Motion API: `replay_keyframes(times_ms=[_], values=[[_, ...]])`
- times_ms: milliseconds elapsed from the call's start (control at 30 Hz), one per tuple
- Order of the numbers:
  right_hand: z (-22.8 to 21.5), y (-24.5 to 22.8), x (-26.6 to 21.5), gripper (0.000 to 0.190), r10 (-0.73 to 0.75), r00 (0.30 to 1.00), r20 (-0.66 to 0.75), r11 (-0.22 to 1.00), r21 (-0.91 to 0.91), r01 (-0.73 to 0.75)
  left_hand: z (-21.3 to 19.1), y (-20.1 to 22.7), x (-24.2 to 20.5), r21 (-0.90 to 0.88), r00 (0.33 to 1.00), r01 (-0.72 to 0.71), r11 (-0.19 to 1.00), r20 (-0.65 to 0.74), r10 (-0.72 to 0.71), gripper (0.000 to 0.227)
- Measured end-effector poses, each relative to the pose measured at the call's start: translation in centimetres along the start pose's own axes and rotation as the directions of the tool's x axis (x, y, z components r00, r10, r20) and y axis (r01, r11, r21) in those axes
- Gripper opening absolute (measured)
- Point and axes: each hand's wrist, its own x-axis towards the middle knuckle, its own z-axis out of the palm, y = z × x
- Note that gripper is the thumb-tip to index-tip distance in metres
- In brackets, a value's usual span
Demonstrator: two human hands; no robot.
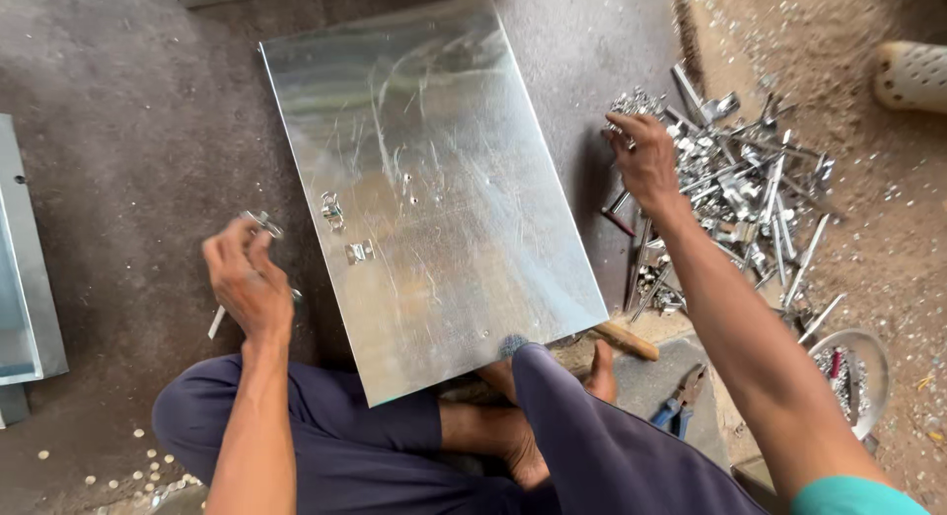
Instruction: The person sits on the floor and assembles rectangular metal boxes by attaching metal latches and hinges. They use a hammer to secure the hardware into pre-drilled holes on the metal sheets, then stack the completed boxes.
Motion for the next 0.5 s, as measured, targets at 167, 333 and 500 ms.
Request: replay_keyframes(times_ms=[167, 333, 500], values=[[0.5, 3.8, 0.8, 0.005, -0.301, 0.951, -0.070, 0.951, -0.102, 0.293, -2.2, 6.9, 5.1, -0.443, 0.976, 0.216, 0.870, 0.136, -0.173, 0.027], [0.1, 4.8, 2.9, 0.013, -0.169, 0.985, 0.025, 0.980, -0.106, 0.171, 1.6, 16.7, 5.3, -0.497, 0.771, -0.272, 0.824, 0.399, 0.496, 0.013], [-1.4, 4.2, 3.6, 0.015, -0.293, 0.944, 0.153, 0.935, -0.161, 0.317, 7.5, 20.5, 5.4, -0.577, 0.624, -0.226, 0.785, 0.532, 0.572, 0.017]])
